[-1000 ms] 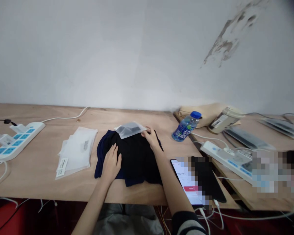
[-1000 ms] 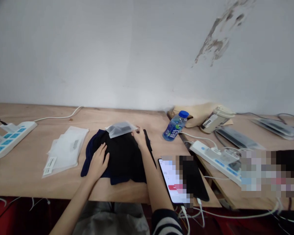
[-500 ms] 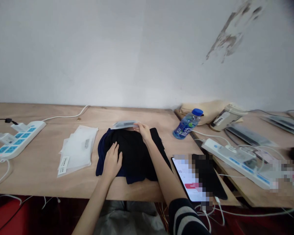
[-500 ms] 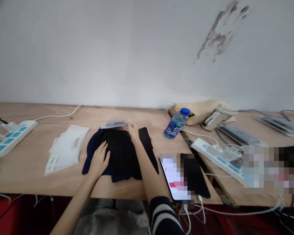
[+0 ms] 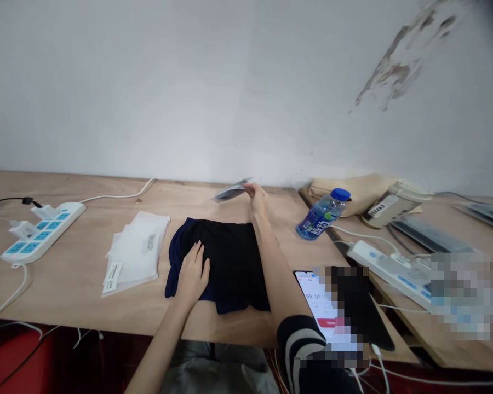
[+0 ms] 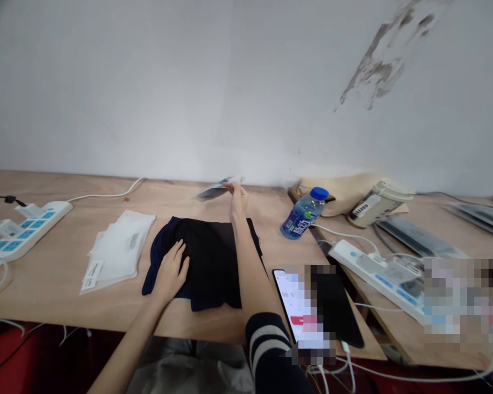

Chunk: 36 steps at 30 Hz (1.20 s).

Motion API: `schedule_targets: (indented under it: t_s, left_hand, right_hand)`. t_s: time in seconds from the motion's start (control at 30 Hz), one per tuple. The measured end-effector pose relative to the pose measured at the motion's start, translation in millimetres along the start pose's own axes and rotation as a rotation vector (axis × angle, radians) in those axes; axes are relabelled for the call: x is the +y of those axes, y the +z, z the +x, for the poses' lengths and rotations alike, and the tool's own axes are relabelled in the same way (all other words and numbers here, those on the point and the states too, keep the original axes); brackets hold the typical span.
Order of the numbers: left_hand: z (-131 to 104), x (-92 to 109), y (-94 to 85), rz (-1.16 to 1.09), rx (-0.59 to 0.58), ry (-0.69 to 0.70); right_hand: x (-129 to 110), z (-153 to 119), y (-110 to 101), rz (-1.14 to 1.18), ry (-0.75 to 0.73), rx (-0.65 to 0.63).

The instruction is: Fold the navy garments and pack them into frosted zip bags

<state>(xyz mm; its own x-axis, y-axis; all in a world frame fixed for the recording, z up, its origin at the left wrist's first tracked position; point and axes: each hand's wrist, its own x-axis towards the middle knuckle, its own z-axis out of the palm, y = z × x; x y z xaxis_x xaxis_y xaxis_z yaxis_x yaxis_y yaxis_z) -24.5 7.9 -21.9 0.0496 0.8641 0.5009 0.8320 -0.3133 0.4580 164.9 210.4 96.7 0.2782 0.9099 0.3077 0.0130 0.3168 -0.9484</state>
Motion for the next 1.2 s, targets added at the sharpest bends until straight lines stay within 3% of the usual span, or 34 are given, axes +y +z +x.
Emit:
schedule_targets:
  t_s: [0.27,0.43,0.57,0.7,0.9,1.07,1.2]
  left_hand:
    - [0.5,0.8,-1.1,-0.002,-0.004,0.001]
    - [0.5,0.5,-0.5,0.03,0.001,0.014]
    - [0.1,0.4,-0.1,0.065,0.002,0.029]
    - [6.6,2.3,-8.2,0.089,-0.042,0.03]
    - [51.5,1.4,-29.4,0.114,-0.138,-0.05]
    - [102.6,-14.7,-26.7,0.139,-0.162,-0.048]
    - [126.6,-28.4,-24.7,0.163,-0.209,-0.068]
  right_hand:
    - [32.5,-9.2,-15.2,-0.446,0.195,-0.224]
    - [38.6,-17.8,-17.9,-0.761,0.239,-0.409]
    - [35.9,-29.8,-22.6,-1.013,0.232,-0.54]
    - [29.0,-51.0,-30.1,-1.241,0.132,-0.567]
    - [18.2,-75.1,-38.9,-1.432,-0.054,-0.544]
    - [14.6,-81.3,-41.7,-1.518,-0.154,-0.51]
    - [12.9,-81.4,-47.1,-1.567,-0.196,-0.525]
